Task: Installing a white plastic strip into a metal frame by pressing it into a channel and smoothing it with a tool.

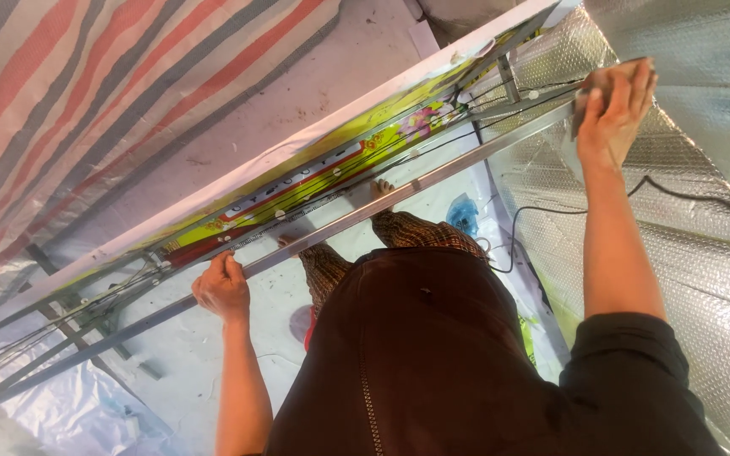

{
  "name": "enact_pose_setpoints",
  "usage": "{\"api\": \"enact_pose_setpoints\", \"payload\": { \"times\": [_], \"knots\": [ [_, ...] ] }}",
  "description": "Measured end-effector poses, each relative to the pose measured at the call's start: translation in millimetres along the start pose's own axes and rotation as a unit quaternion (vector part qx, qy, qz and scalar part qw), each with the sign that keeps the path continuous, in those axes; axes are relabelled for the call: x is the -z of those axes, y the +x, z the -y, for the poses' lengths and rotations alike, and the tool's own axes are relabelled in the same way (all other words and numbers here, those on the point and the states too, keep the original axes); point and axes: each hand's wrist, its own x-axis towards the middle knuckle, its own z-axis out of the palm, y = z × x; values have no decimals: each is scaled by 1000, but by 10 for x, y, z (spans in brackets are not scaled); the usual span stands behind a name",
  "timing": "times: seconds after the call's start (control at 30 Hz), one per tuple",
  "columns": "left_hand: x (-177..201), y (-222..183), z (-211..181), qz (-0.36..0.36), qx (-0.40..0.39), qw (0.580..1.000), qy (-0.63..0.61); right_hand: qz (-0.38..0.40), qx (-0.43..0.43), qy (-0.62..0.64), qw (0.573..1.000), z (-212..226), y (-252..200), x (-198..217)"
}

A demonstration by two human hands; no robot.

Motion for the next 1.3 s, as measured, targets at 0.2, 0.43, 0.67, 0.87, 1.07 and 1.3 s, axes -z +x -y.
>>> {"api": "enact_pose_setpoints", "payload": {
  "times": [0.2,0.43,0.67,0.87,1.07,1.3],
  "knots": [
    [27,10,-51,0,6,1000,-5,104,-82,-20,991,552,-266,-24],
    [-4,12,-43,-36,-23,999,2,131,-174,-120,969,637,-133,146],
    [-19,-3,31,-23,-16,1000,-6,6,90,-79,993,-50,-279,-539],
    [-43,9,-35,-21,-1,1000,-1,105,-66,-69,990,599,-472,-66],
    [-37,-8,-4,-42,-15,999,10,305,-62,-215,926,797,-328,326],
    [43,25,-73,-28,-25,999,3,128,53,-141,980,650,-440,178]
  ]
}}
